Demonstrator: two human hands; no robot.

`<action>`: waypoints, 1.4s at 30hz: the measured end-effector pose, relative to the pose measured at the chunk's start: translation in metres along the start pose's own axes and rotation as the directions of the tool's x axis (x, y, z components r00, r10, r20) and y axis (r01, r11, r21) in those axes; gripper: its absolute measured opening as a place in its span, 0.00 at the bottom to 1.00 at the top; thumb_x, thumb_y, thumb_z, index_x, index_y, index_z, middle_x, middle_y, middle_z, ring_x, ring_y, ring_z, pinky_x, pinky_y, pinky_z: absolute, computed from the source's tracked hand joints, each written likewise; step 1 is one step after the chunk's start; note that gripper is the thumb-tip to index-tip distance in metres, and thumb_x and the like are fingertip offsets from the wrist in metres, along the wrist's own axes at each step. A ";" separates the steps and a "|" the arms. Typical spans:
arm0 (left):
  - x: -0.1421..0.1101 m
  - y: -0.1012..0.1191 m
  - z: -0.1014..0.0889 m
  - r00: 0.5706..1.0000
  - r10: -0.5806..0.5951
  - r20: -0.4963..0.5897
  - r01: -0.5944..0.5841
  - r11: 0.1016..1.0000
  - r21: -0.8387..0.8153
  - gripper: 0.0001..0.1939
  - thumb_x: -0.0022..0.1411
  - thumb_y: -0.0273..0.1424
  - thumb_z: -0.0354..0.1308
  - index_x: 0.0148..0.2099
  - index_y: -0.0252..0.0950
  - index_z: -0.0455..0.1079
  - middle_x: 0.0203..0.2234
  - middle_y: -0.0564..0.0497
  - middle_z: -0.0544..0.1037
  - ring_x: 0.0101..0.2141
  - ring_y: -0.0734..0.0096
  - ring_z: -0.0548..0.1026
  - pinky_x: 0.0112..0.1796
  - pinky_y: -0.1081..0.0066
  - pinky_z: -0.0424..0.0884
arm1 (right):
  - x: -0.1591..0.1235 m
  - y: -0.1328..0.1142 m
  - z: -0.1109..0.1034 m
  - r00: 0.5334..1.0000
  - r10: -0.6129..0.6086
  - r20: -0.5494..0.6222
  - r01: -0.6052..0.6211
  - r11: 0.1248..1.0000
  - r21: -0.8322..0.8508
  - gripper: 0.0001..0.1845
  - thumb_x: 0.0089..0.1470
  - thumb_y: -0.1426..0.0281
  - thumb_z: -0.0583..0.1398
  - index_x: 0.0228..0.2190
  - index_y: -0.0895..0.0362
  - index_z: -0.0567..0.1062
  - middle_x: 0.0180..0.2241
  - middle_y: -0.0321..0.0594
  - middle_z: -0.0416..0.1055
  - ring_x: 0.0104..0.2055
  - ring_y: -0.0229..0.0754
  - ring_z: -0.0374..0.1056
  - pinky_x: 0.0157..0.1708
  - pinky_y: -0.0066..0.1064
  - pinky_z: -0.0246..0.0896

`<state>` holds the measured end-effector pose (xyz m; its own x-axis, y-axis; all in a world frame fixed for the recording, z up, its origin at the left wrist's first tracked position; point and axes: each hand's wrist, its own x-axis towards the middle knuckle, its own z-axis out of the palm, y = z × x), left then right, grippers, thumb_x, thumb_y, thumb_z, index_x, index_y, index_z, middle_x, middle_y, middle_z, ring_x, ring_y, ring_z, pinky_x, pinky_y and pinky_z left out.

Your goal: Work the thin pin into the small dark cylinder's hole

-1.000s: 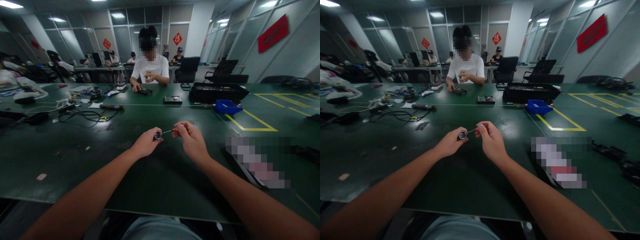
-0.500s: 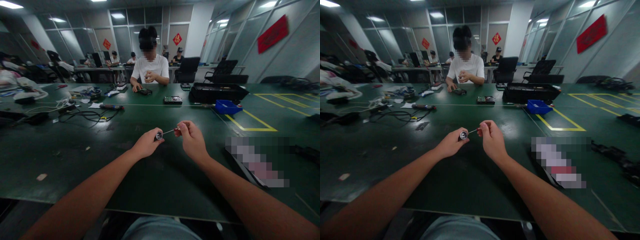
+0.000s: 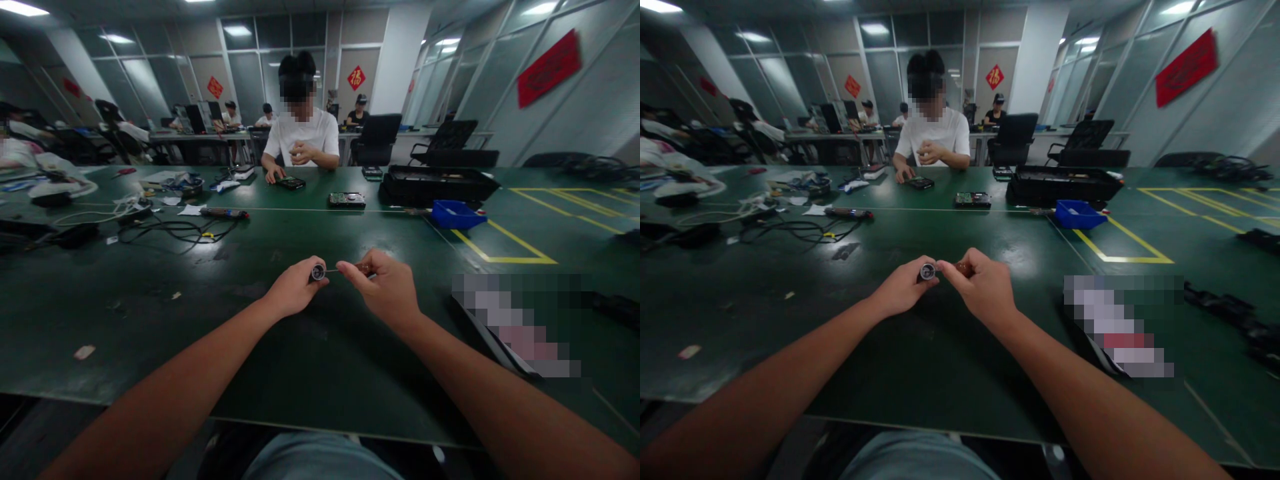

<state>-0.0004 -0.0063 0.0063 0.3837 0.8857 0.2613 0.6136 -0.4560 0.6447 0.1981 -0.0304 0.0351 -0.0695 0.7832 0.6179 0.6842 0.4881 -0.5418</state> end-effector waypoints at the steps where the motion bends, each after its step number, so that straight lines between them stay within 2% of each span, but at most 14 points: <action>1: 0.000 0.000 0.000 1.000 -0.008 -0.002 0.008 1.000 0.005 0.09 0.64 0.33 0.58 0.46 0.41 0.68 0.38 0.51 0.76 0.38 0.65 0.73 0.39 0.67 0.66 | 0.000 0.000 0.000 1.000 -0.004 0.009 0.004 1.000 0.000 0.22 0.55 0.52 0.63 0.21 0.54 0.67 0.17 0.32 0.67 0.18 0.34 0.60 0.20 0.28 0.50; 11: 0.001 -0.004 0.002 1.000 0.014 0.008 -0.015 0.999 0.049 0.06 0.64 0.33 0.57 0.43 0.40 0.67 0.36 0.51 0.75 0.38 0.65 0.73 0.36 0.68 0.65 | 0.000 -0.006 -0.007 0.989 -0.067 0.135 0.063 0.998 0.029 0.15 0.56 0.56 0.63 0.30 0.55 0.74 0.26 0.38 0.76 0.25 0.40 0.70 0.24 0.30 0.58; 15: 0.001 -0.003 0.002 1.000 0.018 -0.004 -0.018 0.999 0.041 0.05 0.64 0.33 0.57 0.43 0.40 0.67 0.36 0.51 0.75 0.38 0.65 0.73 0.37 0.67 0.66 | 0.001 -0.008 -0.008 0.973 -0.140 0.182 0.130 0.990 0.061 0.07 0.60 0.65 0.59 0.37 0.55 0.74 0.33 0.41 0.78 0.34 0.44 0.74 0.32 0.34 0.64; 17: 0.001 -0.003 0.002 1.000 0.010 -0.003 -0.010 0.999 0.042 0.05 0.64 0.33 0.57 0.43 0.40 0.67 0.37 0.51 0.76 0.38 0.65 0.73 0.38 0.67 0.66 | 0.001 -0.008 -0.008 0.965 -0.163 0.204 0.147 0.985 0.093 0.06 0.61 0.67 0.57 0.38 0.54 0.73 0.34 0.40 0.77 0.36 0.44 0.73 0.37 0.35 0.65; 22: 0.001 -0.002 0.002 1.000 0.013 0.001 -0.013 0.999 0.040 0.05 0.63 0.32 0.58 0.42 0.40 0.68 0.37 0.52 0.76 0.38 0.65 0.73 0.39 0.67 0.66 | 0.001 -0.008 -0.007 0.971 -0.112 0.213 0.097 0.992 0.078 0.12 0.65 0.63 0.52 0.37 0.54 0.73 0.30 0.39 0.74 0.32 0.42 0.70 0.32 0.35 0.61; 25: 0.002 -0.002 0.001 1.000 0.008 -0.015 -0.008 1.000 0.029 0.05 0.63 0.32 0.58 0.42 0.40 0.67 0.35 0.53 0.75 0.37 0.66 0.73 0.37 0.68 0.65 | 0.000 -0.006 -0.002 0.988 -0.027 0.153 -0.005 0.979 0.204 0.11 0.65 0.64 0.53 0.42 0.55 0.72 0.34 0.41 0.75 0.34 0.43 0.72 0.34 0.35 0.63; 27: 0.002 -0.002 0.000 0.999 -0.011 -0.032 0.011 1.000 0.021 0.06 0.64 0.32 0.58 0.42 0.40 0.66 0.35 0.53 0.75 0.36 0.67 0.72 0.36 0.68 0.65 | 0.000 -0.003 0.002 0.989 0.057 0.138 -0.105 0.922 0.373 0.11 0.63 0.63 0.55 0.43 0.55 0.71 0.35 0.42 0.75 0.37 0.43 0.73 0.37 0.36 0.66; 30: 0.002 0.000 -0.003 0.998 -0.012 -0.057 0.014 0.999 0.038 0.06 0.63 0.31 0.58 0.43 0.40 0.66 0.37 0.52 0.74 0.36 0.67 0.72 0.37 0.68 0.64 | 0.004 0.004 0.009 0.970 0.179 0.163 -0.241 0.776 0.583 0.13 0.61 0.59 0.57 0.38 0.56 0.74 0.34 0.41 0.74 0.36 0.42 0.73 0.40 0.38 0.69; 34: 0.003 0.002 -0.005 0.999 0.027 -0.019 -0.025 0.996 0.087 0.05 0.63 0.32 0.58 0.42 0.40 0.66 0.38 0.51 0.74 0.37 0.66 0.72 0.38 0.67 0.65 | 0.011 0.015 0.014 0.897 0.368 0.246 -0.424 0.549 0.720 0.15 0.60 0.57 0.58 0.33 0.56 0.73 0.30 0.38 0.70 0.30 0.39 0.70 0.36 0.38 0.71; 36: 0.003 0.002 -0.005 1.000 0.016 -0.018 -0.014 0.995 0.096 0.05 0.63 0.33 0.58 0.42 0.40 0.66 0.37 0.51 0.74 0.37 0.65 0.72 0.38 0.67 0.65 | 0.014 0.018 0.014 0.869 0.419 0.262 -0.462 0.500 0.733 0.15 0.59 0.57 0.58 0.31 0.56 0.72 0.27 0.36 0.68 0.28 0.38 0.68 0.34 0.36 0.72; 38: 0.002 0.001 -0.003 1.000 -0.001 -0.018 0.002 0.996 0.091 0.05 0.63 0.33 0.58 0.42 0.40 0.66 0.37 0.52 0.74 0.36 0.65 0.71 0.37 0.67 0.64 | 0.014 0.019 0.014 0.882 0.424 0.206 -0.430 0.547 0.718 0.15 0.60 0.57 0.58 0.31 0.56 0.71 0.28 0.37 0.69 0.28 0.38 0.68 0.33 0.36 0.71; 42: 0.002 0.000 -0.001 1.000 -0.012 -0.007 0.012 0.997 0.080 0.06 0.64 0.34 0.57 0.42 0.40 0.66 0.36 0.52 0.74 0.35 0.66 0.71 0.35 0.68 0.63 | 0.010 0.015 0.013 0.940 0.329 0.090 -0.311 0.719 0.622 0.15 0.61 0.56 0.57 0.35 0.56 0.72 0.31 0.39 0.72 0.31 0.40 0.71 0.35 0.37 0.70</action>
<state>-0.0005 -0.0049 0.0077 0.3717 0.8916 0.2588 0.6715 -0.4507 0.5882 0.1989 -0.0099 0.0261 0.0949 0.9315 0.3512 0.0621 0.3466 -0.9360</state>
